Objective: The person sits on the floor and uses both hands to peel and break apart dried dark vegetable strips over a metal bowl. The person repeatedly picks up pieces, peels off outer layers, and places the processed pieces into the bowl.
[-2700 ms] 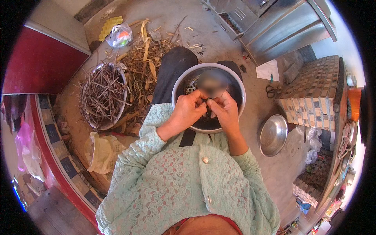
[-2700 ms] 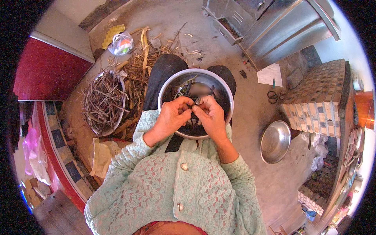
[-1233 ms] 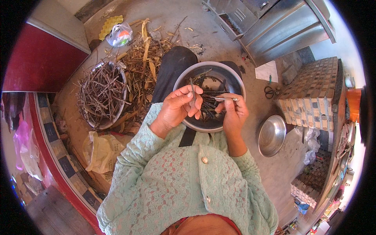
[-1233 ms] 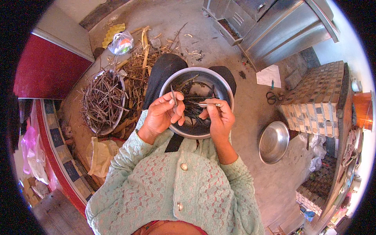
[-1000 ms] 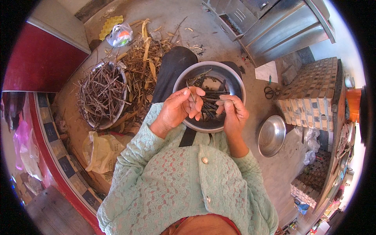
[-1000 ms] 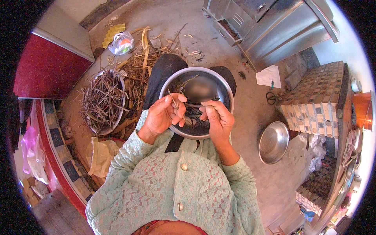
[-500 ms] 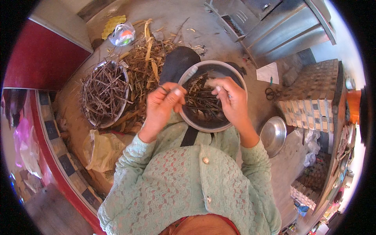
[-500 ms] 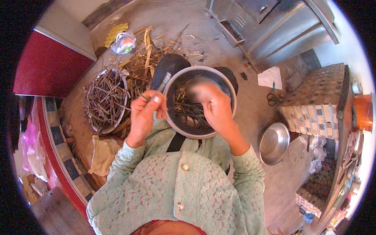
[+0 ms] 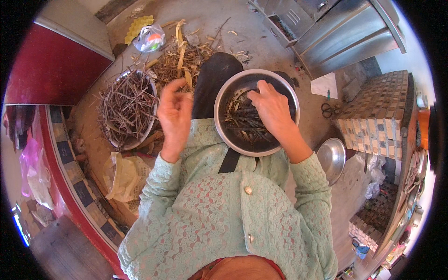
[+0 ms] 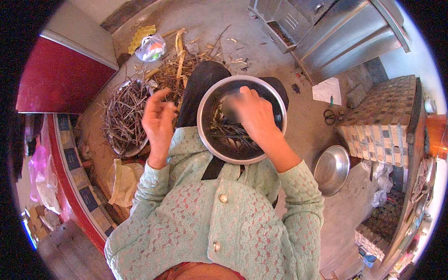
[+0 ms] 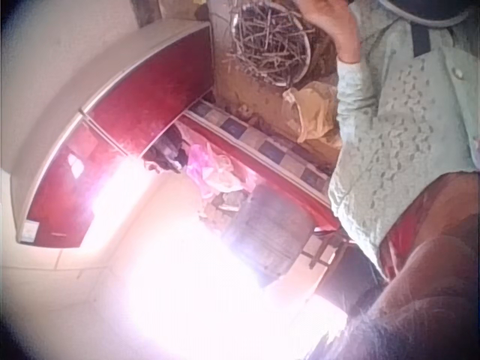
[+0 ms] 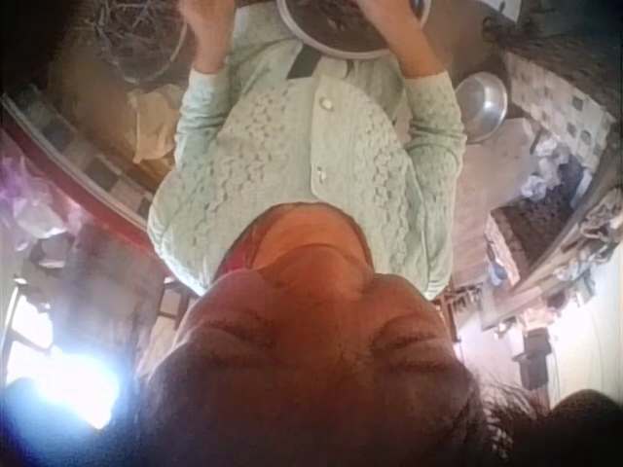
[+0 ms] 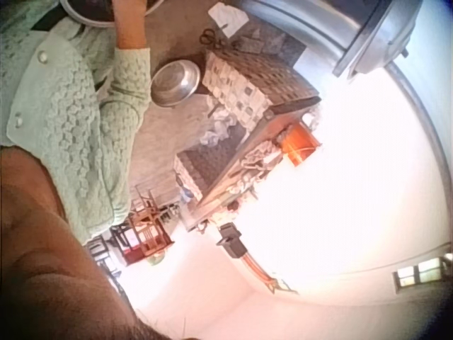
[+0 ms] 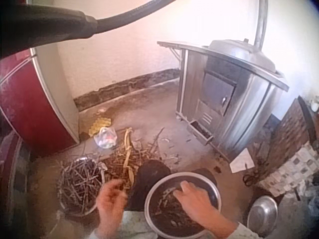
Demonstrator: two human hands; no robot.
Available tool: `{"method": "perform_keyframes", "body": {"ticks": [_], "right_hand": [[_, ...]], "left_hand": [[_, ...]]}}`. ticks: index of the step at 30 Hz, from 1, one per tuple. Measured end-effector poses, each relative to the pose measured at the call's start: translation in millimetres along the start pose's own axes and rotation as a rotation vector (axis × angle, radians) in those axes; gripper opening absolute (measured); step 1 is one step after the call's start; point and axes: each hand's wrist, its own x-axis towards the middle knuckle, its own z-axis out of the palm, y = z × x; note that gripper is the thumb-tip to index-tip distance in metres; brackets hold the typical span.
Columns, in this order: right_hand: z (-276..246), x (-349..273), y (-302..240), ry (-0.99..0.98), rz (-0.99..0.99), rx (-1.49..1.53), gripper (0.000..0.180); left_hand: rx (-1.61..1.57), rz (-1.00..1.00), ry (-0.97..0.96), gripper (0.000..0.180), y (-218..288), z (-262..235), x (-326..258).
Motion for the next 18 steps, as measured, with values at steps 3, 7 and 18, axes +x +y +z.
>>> {"method": "perform_keyframes", "body": {"ticks": [3, 7, 18], "right_hand": [[-1, -5, 5, -0.054, -0.027, 0.021, 0.016], [-9, -9, 8, -0.097, -0.083, -0.003, 0.018], [-26, -35, 20, 0.184, -0.22, 0.133, 0.013]], "left_hand": [[-0.079, 0.03, -0.181, 0.018, 4, 24, -10], [-0.109, 0.015, -0.352, 0.015, 7, 46, -22], [0.37, 0.272, -0.593, 0.013, 10, 72, -24]]}}
